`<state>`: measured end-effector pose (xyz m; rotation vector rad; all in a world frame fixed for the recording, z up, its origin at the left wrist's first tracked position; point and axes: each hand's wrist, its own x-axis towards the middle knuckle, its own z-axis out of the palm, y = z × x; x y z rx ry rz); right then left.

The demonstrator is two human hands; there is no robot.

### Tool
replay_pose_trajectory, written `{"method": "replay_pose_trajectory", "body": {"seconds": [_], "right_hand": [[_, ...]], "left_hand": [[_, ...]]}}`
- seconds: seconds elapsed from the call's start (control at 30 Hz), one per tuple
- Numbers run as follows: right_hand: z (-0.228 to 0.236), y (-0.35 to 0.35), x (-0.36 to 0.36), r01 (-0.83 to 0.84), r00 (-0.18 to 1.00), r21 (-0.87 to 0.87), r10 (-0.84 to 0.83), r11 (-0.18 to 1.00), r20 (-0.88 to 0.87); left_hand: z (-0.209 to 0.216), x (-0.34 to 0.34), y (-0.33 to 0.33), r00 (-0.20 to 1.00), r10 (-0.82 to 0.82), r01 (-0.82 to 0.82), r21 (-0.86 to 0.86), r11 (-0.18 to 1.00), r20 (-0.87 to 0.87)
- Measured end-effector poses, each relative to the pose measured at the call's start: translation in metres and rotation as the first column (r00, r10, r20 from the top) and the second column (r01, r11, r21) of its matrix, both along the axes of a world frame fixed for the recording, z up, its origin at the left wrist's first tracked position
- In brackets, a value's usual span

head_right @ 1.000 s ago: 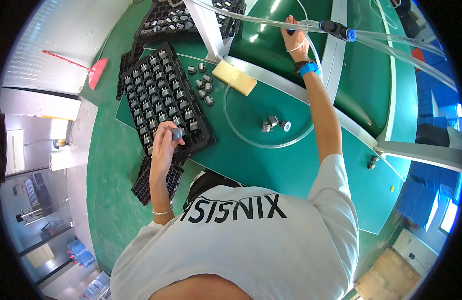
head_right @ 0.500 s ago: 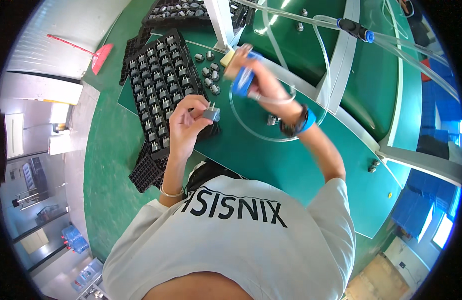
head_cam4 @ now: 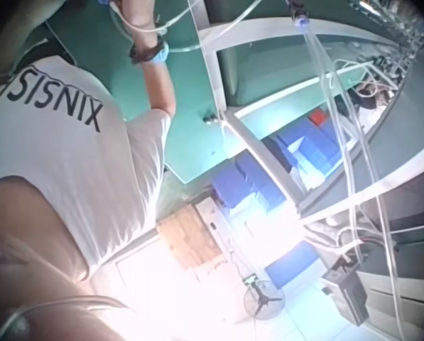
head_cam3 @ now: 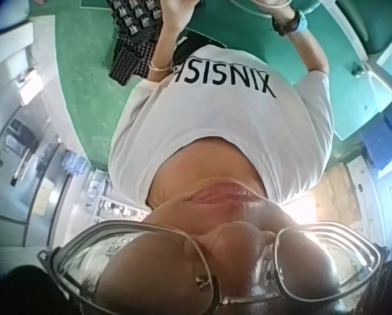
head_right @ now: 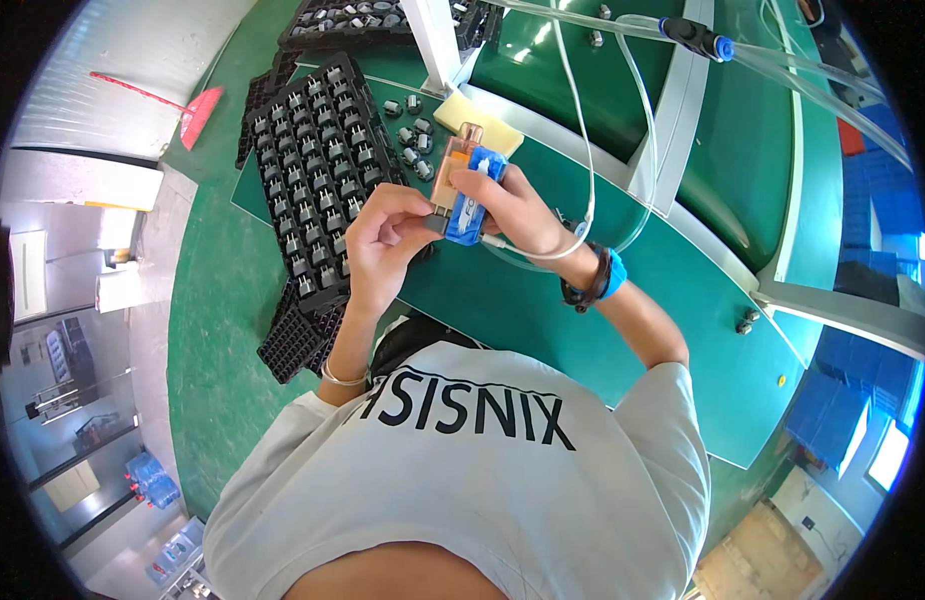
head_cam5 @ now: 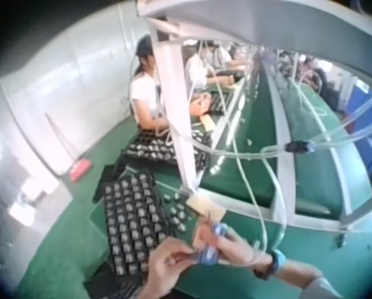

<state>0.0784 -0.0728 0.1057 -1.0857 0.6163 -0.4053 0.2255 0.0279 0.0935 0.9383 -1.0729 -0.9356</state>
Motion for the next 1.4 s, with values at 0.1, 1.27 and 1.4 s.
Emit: {"method": "replay_pose_trajectory", "body": {"seconds": [0.1,1.27,1.4], "right_hand": [[-0.006,0.002,-0.003,0.011,0.999,-0.025,-0.01,1.0,0.051],[-0.064,-0.093,0.036,0.036,0.929,-0.931,-0.356,0.363,-0.102],[-0.086,-0.11,0.038,0.178,0.929,-0.898,-0.369,0.403,0.019]], "left_hand": [[-0.006,-0.003,0.001,0.999,-0.001,0.002,-0.025,1.0,0.034],[-0.003,-0.016,0.017,0.95,-0.225,0.296,0.39,0.872,-0.217],[-0.002,-0.003,0.025,0.917,-0.275,0.375,0.388,0.842,-0.289]]}}
